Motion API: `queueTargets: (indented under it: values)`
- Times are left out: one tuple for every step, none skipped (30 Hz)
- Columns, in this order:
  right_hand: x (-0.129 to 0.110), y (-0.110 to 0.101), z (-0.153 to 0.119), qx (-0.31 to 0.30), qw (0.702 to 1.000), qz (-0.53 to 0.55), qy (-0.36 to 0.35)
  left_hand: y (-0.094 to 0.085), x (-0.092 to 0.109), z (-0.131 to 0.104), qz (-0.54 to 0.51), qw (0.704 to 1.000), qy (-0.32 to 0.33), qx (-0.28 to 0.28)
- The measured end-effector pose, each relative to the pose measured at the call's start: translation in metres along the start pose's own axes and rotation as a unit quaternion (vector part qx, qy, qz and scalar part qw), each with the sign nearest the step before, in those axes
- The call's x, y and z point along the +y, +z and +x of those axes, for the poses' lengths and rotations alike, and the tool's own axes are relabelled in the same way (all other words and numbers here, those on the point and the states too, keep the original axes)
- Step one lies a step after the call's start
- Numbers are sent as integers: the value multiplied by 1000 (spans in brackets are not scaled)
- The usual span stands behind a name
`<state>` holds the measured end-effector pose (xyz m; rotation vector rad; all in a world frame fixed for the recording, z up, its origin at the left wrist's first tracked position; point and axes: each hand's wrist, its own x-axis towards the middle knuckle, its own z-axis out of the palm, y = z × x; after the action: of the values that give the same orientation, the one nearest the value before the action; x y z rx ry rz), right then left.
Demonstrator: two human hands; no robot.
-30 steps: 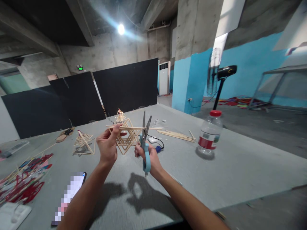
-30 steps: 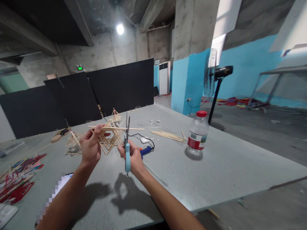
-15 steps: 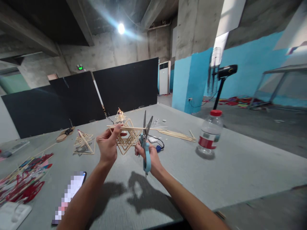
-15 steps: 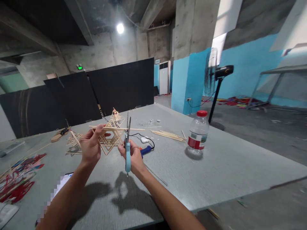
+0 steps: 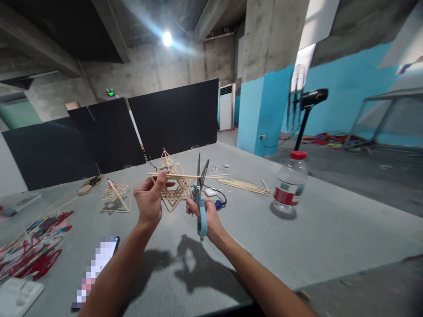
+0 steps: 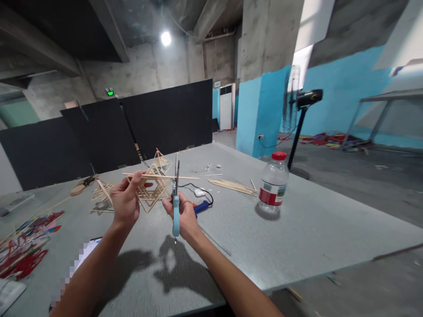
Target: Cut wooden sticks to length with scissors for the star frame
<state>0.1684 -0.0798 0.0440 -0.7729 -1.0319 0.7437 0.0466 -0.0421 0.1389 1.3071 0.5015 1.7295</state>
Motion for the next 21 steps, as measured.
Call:
queueTargets:
  values:
    - [0, 0, 0, 0, 1000, 1, 1, 0, 0, 0, -2, 1000, -2, 1]
    - [0, 1, 0, -1, 1000, 2, 1, 0, 0, 0, -4, 1000, -4, 2]
    - [0, 1, 0, -2, 1000, 3, 1, 0, 1, 0, -5, 1000, -6, 2]
    - [0, 1, 0, -3, 1000, 4, 1, 0, 1, 0, -6, 1000, -8, 2]
    - [-1, 2, 0, -4, 1000, 3, 1, 0, 1, -1, -7, 1000, -10, 3]
    - [-1, 2, 0, -4, 1000, 3, 1, 0, 1, -1, -8, 1000, -10, 3]
    - [-2, 2, 0, -5, 1000, 2, 1, 0, 1, -1, -9, 1000, -10, 3]
    - [-2, 2, 0, -6, 1000, 1, 1, 0, 1, -1, -10, 1000, -10, 2]
    - [-3, 2, 0, -6, 1000, 1, 1, 1, 1, -1, -10, 1000, -10, 2]
    - [-3, 2, 0, -6, 1000, 0, 1, 1, 1, -1, -11, 1000, -10, 3]
    - [-3, 2, 0, -5, 1000, 0, 1, 1, 1, -1, -11, 1000, -11, 4]
    - [-3, 2, 0, -5, 1000, -1, 1, 0, 1, -1, -12, 1000, -11, 5]
    - [-2, 1, 0, -4, 1000, -2, 1, 0, 1, 0, -13, 1000, -11, 6]
    - [-2, 1, 1, -4, 1000, -2, 1, 0, 1, 0, -13, 1000, -11, 7]
    - [-2, 1, 0, -4, 1000, -3, 1, 0, 1, 0, -13, 1000, -12, 8]
    - [-2, 1, 0, -4, 1000, -3, 1, -1, 1, 0, -13, 1000, -12, 7]
    - [-2, 1, 0, -5, 1000, -3, 1, -1, 1, 0, -13, 1000, -13, 7]
    - [-2, 1, 0, -5, 1000, -2, 1, -1, 1, 0, -12, 1000, -13, 6]
    - [-2, 1, 1, -6, 1000, -2, 1, -1, 1, 0, -11, 1000, -12, 5]
    - [-1, 1, 1, -6, 1000, -1, 2, -1, 0, 0, -10, 1000, -11, 5]
    - [-1, 1, 1, -5, 1000, 0, 3, -1, 0, 0, -10, 1000, -10, 5]
